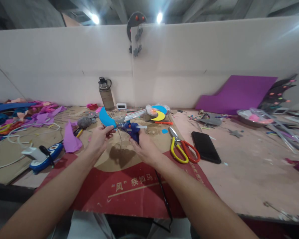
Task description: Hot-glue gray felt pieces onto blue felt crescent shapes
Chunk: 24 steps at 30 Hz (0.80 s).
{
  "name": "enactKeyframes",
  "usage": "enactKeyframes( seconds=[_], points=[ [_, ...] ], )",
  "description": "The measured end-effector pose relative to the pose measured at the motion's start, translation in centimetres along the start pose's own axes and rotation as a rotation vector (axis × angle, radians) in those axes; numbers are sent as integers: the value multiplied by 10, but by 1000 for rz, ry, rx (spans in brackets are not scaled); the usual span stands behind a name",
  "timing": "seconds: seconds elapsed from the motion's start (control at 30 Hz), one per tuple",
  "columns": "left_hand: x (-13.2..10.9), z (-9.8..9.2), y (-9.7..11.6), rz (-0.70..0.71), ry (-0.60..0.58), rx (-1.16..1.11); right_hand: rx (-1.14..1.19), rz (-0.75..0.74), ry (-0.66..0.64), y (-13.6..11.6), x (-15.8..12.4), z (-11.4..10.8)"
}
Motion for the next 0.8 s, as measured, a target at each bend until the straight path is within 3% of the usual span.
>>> enactKeyframes(
  seconds=[0.8],
  points=[
    [1, -2, -1, 77, -26, 84, 22, -17, 5, -1, 0, -2]
  ],
)
Point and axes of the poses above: each hand's wrist, its own x-axis towards the middle knuckle, its own z-axis out of the palm, y = z × x, the point moved 1 cm from there along x, towards the middle knuckle, and after that the axes turned 10 degrees about x, right-handed, at the moved point
